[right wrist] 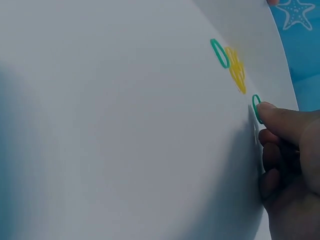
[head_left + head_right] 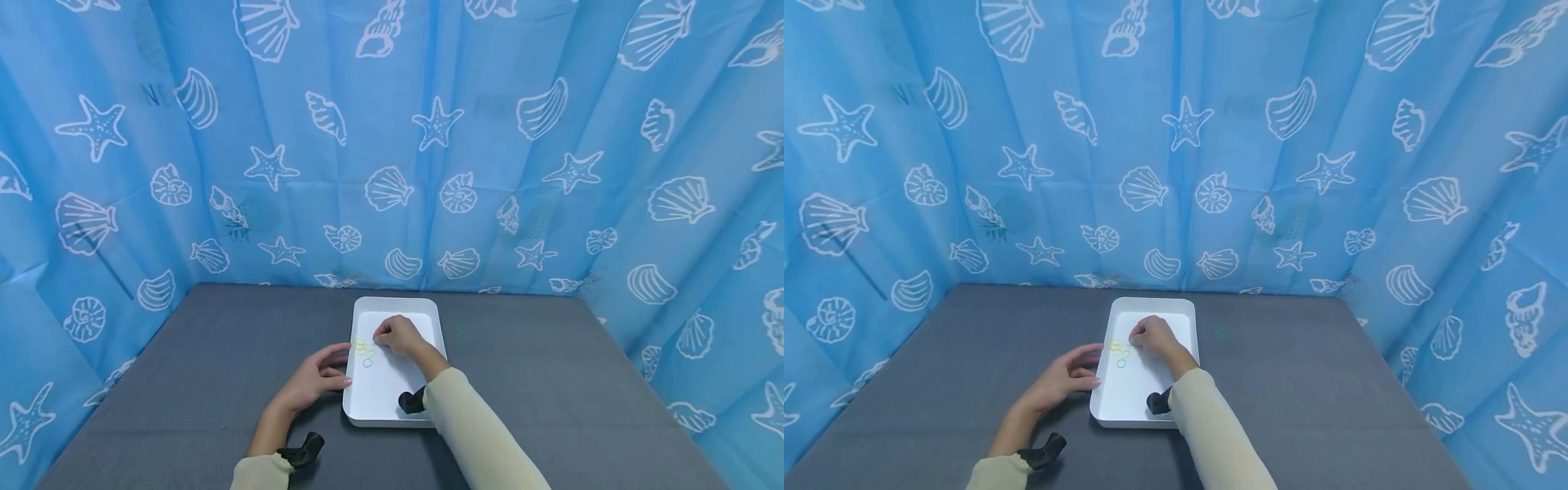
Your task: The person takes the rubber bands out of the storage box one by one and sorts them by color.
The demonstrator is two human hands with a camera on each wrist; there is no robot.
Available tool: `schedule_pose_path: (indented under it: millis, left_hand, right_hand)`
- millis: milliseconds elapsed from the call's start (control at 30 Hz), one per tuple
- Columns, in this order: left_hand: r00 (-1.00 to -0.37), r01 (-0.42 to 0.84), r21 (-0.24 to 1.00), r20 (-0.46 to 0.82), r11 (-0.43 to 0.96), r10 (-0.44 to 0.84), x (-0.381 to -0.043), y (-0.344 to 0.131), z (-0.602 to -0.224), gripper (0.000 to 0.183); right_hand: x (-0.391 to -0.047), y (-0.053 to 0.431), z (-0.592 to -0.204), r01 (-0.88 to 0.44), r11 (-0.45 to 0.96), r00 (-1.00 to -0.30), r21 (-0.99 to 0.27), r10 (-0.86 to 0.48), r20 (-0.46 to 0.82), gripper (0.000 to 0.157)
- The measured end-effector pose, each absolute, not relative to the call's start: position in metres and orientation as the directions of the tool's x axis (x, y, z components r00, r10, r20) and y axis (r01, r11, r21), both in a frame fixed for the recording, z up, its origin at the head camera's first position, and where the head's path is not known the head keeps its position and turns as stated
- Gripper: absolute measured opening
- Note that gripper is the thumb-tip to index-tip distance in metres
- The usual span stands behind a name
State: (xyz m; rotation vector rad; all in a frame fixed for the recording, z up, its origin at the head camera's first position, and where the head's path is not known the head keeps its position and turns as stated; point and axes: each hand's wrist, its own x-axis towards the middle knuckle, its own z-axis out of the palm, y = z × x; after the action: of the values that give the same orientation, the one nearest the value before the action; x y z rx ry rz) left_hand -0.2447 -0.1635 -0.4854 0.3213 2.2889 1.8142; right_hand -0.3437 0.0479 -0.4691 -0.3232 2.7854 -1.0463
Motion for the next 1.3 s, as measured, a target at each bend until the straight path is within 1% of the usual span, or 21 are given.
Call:
schedule_pose_path:
  millis: [300,500,667,900,1133,1300]
  left_hand:
    - [-0.962,0.033,0.973,-0.032,0.230,0.272,-0.245,-0.165,-0.487,0.068]
    - [-0.960,0.034,0.976,-0.028,0.217,0.278,-0.245,-0.166,-0.488,0.070]
    - [-0.959,0.034,0.976,-0.028,0.213,0.282,-0.245,-0.165,-0.490,0.070]
    - [-0.959,0.037,0.977,-0.025,0.210,0.283,-0.245,-0.165,-0.491,0.071]
    - [-0.957,0.039,0.976,-0.025,0.214,0.289,-0.244,-0.163,-0.491,0.071]
    - [-0.957,0.044,0.977,-0.018,0.208,0.289,-0.244,-0.163,-0.488,0.070]
  right_hand:
    - [-0.342,0.065,-0.461,-0.200,0.753,-0.963,-0.627,-0.270,-0.017,0.011]
    - [-0.339,0.071,-0.446,-0.241,0.753,-0.956,-0.613,-0.293,0.016,0.011]
    - [-0.334,0.078,-0.433,-0.236,0.732,-0.959,-0.640,-0.280,0.033,0.010]
    - [-0.331,0.096,-0.423,-0.211,0.689,-0.967,-0.694,-0.253,0.044,0.008]
    - [-0.321,0.120,-0.419,-0.242,0.659,-0.960,-0.712,-0.267,0.079,0.006]
    - [-0.317,0.137,-0.417,-0.242,0.638,-0.963,-0.731,-0.253,0.098,0.004]
